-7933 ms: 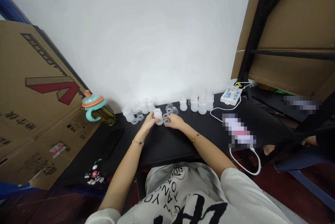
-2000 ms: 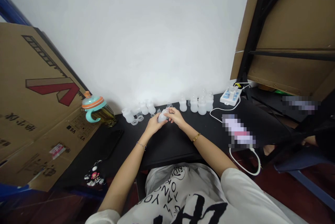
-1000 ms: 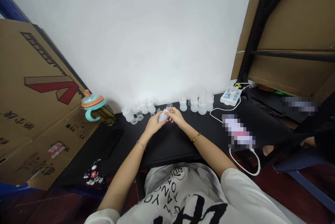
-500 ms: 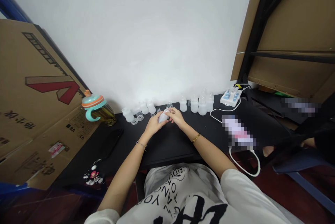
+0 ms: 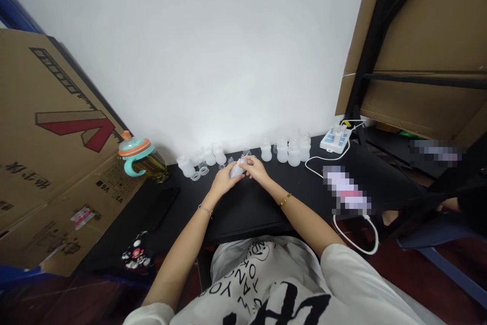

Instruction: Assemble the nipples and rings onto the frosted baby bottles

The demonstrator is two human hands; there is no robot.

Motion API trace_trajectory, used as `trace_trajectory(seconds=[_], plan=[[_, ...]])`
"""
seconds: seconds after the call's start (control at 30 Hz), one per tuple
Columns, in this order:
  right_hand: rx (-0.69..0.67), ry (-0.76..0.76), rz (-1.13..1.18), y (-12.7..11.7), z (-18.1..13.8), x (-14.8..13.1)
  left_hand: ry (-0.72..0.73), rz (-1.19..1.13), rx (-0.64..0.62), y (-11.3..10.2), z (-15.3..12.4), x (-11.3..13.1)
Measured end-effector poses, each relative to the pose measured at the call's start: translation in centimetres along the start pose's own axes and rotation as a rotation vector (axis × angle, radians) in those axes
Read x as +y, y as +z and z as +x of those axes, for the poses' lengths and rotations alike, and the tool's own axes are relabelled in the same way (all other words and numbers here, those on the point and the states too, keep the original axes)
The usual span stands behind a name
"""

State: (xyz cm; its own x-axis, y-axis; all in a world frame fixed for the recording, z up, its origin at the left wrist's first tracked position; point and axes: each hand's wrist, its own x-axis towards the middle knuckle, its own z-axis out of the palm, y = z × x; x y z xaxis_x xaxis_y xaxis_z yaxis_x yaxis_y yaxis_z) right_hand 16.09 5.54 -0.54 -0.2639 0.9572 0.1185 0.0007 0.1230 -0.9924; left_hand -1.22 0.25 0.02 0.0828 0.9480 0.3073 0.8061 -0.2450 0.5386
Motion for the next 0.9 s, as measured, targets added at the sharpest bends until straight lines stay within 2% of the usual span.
trace_trajectory(seconds=[0.6,0.9], plan=[[-0.024,0.050,-0.002,0.23,-0.06,-0.30,-0.032,-0.035,0.003,-0.24,-0.16,0.33],[-0.006,0.041,-0.108,0.19,0.44,0.57,-0.045,0.040,-0.014,-0.28,-0.19,0.56]])
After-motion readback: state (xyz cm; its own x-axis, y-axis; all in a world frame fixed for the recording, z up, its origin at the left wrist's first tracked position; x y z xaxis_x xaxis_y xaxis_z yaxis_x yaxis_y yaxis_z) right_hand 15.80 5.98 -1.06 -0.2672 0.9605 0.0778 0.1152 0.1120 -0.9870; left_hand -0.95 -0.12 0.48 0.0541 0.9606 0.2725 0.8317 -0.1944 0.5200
